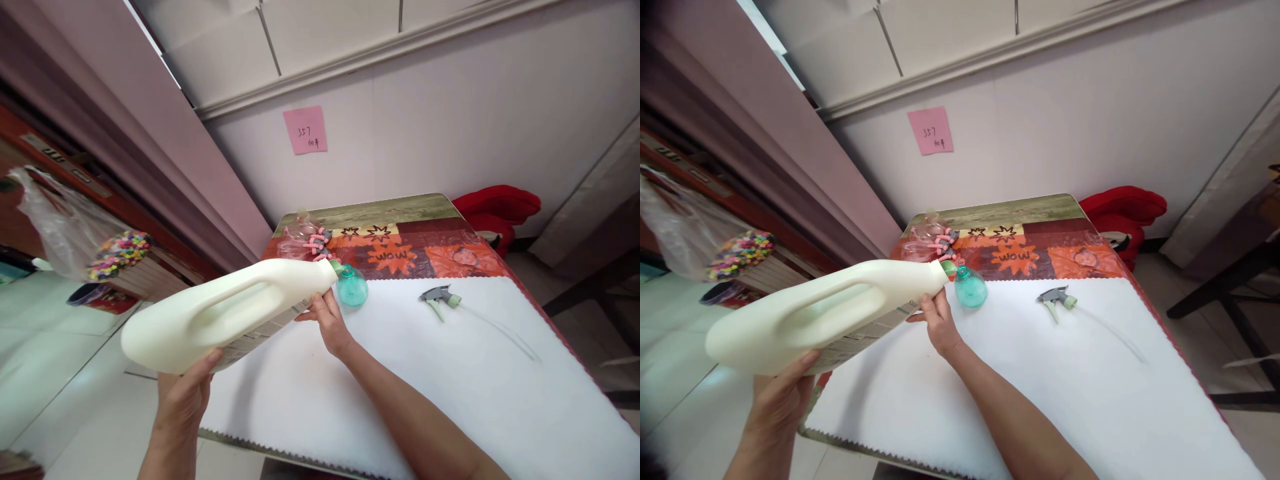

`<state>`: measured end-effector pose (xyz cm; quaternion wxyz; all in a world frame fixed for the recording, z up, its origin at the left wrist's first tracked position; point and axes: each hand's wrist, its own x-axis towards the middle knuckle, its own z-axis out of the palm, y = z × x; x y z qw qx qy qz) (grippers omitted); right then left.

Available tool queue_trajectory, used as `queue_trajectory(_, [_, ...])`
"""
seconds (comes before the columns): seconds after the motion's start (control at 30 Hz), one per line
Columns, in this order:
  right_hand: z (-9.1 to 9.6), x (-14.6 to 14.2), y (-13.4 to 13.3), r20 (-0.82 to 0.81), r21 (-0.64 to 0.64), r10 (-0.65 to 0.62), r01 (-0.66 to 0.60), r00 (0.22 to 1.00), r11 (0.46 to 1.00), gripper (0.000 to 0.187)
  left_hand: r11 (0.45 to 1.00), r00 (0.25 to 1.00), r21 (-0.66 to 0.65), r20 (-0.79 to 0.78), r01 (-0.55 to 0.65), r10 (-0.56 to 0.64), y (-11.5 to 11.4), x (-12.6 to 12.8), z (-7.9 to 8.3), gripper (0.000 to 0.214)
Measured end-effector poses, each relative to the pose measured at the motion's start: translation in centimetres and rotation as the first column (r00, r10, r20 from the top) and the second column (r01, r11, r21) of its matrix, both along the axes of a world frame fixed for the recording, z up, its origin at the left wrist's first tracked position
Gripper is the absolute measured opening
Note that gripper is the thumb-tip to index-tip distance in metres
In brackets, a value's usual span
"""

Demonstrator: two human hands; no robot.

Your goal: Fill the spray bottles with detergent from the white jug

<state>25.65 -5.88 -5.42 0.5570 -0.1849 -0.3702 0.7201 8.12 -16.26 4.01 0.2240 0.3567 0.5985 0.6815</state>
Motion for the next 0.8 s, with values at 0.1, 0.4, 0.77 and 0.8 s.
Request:
queue_trajectory(0.1, [0.00, -0.02, 0.01, -0.002, -0.001, -0.001, 0.001, 1.000, 1.000, 0.053, 1.000, 1.000, 0.008, -0.006, 0.006, -0.006, 0.11, -0.01, -0.08, 0.070])
queue_trajectory(0.4, [0.00, -0.02, 0.01, -0.003, -0.013, 0.000, 0.000, 1.000, 1.000, 0.054, 1.000, 1.000, 0.016, -0.009, -0.003, 0.004, 0.10, 0.08, -0.04, 0.069])
queue_trajectory(0.77, [0.00, -0.02, 0.01, -0.006, -0.001, 0.005, -0.005, 1.000, 1.000, 0.056, 0.999, 0.999, 0.013, -0.019, -0.031, 0.031, -0.07, 0.06, 0.00, 0.070])
queue_trajectory(0.8, [-0.01, -0.02, 0.01, -0.006, -0.001, 0.007, -0.007, 1.000, 1.000, 0.056, 0.999, 0.999, 0.013, -0.019, -0.037, 0.037, -0.08, 0.08, 0.04, 0.070])
